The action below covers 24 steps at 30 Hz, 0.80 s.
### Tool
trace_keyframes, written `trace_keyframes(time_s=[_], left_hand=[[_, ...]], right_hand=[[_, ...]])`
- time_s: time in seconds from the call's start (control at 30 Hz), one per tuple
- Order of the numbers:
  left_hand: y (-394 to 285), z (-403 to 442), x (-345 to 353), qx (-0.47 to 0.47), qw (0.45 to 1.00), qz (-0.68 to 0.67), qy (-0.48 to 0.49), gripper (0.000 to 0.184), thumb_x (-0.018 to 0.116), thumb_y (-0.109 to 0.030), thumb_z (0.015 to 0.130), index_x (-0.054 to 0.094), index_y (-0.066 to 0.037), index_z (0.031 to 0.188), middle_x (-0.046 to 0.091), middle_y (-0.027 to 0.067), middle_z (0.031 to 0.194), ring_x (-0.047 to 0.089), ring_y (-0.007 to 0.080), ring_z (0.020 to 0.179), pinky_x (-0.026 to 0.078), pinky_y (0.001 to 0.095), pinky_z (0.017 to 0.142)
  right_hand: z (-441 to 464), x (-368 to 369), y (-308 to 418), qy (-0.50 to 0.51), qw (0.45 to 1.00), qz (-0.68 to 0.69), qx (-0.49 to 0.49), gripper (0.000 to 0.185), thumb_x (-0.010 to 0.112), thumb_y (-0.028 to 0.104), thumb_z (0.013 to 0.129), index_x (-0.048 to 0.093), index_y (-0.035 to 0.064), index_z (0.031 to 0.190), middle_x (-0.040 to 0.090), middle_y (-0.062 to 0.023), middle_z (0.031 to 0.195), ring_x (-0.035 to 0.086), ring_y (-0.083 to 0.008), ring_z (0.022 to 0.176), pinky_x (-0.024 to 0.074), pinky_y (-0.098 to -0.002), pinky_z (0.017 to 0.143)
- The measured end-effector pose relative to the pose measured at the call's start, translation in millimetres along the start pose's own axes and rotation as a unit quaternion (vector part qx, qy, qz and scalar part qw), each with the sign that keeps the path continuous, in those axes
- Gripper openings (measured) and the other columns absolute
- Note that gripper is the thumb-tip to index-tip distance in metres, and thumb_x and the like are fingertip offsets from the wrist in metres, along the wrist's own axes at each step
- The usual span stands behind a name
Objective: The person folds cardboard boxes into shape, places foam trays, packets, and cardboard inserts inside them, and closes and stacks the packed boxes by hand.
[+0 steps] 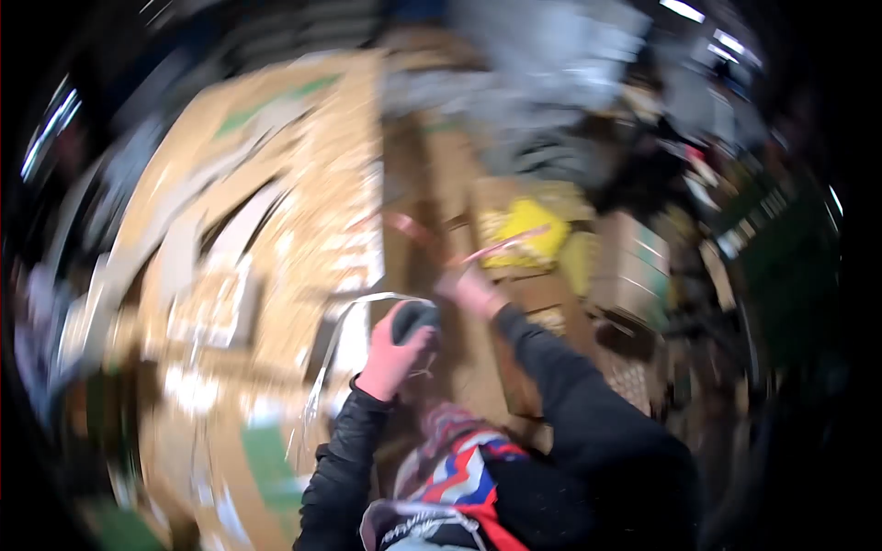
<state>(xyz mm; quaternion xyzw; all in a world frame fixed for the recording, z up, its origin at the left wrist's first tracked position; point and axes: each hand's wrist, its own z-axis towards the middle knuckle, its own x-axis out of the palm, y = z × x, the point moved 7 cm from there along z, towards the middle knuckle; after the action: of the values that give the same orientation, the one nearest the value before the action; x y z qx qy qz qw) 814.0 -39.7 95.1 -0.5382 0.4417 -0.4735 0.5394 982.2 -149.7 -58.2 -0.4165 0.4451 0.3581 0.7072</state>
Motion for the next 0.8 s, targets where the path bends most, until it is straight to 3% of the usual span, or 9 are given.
trace_keyframes(time_s=[0.07,0.17,0.27,0.33,0.4,0.43,0.6,0.67,0.8], left_hand=[[49.1,62.8,26.9,0.080,0.968,0.238,0.011,0.059,0.065,-0.019,0.080,0.039,0.001,0.129,0.056,0.0230,0.115,0.058,0.0292,0.101,0.047,0.0354,0.085],[87.8,59.5,37.0,-0.012,0.859,0.508,0.067,0.065,0.064,-0.023,0.081,0.034,0.004,0.132,0.054,0.0272,0.114,0.061,0.0395,0.088,0.050,0.0435,0.075],[151.7,-34.8,43.9,-0.316,0.914,-0.062,0.246,0.049,0.064,-0.022,0.084,0.047,-0.005,0.127,0.066,0.0098,0.098,0.063,0.0238,0.088,0.054,0.0411,0.072],[220.2,-91.3,33.0,-0.142,0.872,0.282,0.374,0.066,0.071,-0.030,0.078,0.043,-0.006,0.133,0.051,0.0159,0.126,0.054,0.0302,0.110,0.044,0.0519,0.092],[289.5,-137.1,41.7,-0.279,0.667,0.531,0.441,0.088,0.066,-0.045,0.077,0.015,-0.022,0.145,0.009,0.0107,0.151,0.031,0.0323,0.132,0.044,0.0521,0.092],[290.5,-138.0,47.0,-0.291,0.652,0.559,0.422,0.085,0.065,-0.044,0.077,0.017,-0.022,0.144,0.011,0.0109,0.149,0.032,0.0324,0.130,0.044,0.0517,0.092],[242.8,-101.5,57.0,-0.214,0.788,0.511,0.270,0.069,0.062,-0.041,0.079,0.028,-0.020,0.136,0.023,0.0121,0.139,0.038,0.0330,0.124,0.044,0.0494,0.091],[233.0,-93.4,48.9,-0.197,0.813,0.498,0.229,0.063,0.060,-0.040,0.080,0.032,-0.020,0.132,0.028,0.0126,0.135,0.040,0.0332,0.121,0.044,0.0485,0.090],[222.2,-85.8,36.3,-0.182,0.832,0.493,0.179,0.052,0.057,-0.038,0.081,0.040,-0.018,0.126,0.038,0.0135,0.127,0.045,0.0337,0.115,0.044,0.0467,0.090]], right_hand=[[-66.7,-4.2,13.1,0.086,0.902,0.420,0.055,0.021,0.053,0.021,0.076,0.066,0.0040,0.075,0.063,-0.0179,0.076,0.060,-0.0343,0.070,0.0471,-0.0431,0.064],[-130.0,-60.1,18.4,0.306,0.814,0.373,0.324,0.045,0.052,0.040,0.077,0.066,-0.0012,0.084,0.064,-0.0219,0.085,0.062,-0.0373,0.081,0.0488,-0.0453,0.075],[-188.9,-106.5,18.2,0.289,0.801,0.370,0.373,0.048,0.050,0.044,0.082,0.064,-0.0002,0.095,0.064,-0.0210,0.094,0.061,-0.0363,0.090,0.0471,-0.0440,0.081],[-204.3,-123.3,20.8,0.250,0.786,0.384,0.415,0.044,0.050,0.042,0.083,0.064,0.0015,0.093,0.064,-0.0203,0.092,0.061,-0.0356,0.088,0.0474,-0.0436,0.079],[-187.1,-137.9,36.0,0.181,0.788,0.455,0.374,0.041,0.048,0.040,0.086,0.061,0.0037,0.100,0.064,-0.0187,0.096,0.061,-0.0354,0.085,0.0474,-0.0423,0.077],[-173.6,-133.4,53.5,0.151,0.772,0.511,0.347,0.040,0.048,0.038,0.086,0.060,0.0031,0.101,0.064,-0.0185,0.096,0.061,-0.0338,0.085,0.0470,-0.0411,0.077],[-112.4,-118.4,149.7,0.209,0.649,0.717,0.145,0.038,0.052,0.028,0.084,0.058,0.0027,0.111,0.065,-0.0167,0.101,0.062,-0.0280,0.087,0.0470,-0.0375,0.079],[-105.5,-119.9,150.5,0.166,0.717,0.664,0.135,0.043,0.062,0.041,0.080,0.062,0.0044,0.104,0.063,-0.0207,0.097,0.060,-0.0342,0.090,0.0469,-0.0418,0.081],[-102.9,-162.3,135.6,0.191,0.615,0.738,0.200,0.029,0.054,0.029,0.087,0.060,0.0003,0.087,0.061,-0.0161,0.077,0.059,-0.0256,0.068,0.0480,-0.0374,0.061]])
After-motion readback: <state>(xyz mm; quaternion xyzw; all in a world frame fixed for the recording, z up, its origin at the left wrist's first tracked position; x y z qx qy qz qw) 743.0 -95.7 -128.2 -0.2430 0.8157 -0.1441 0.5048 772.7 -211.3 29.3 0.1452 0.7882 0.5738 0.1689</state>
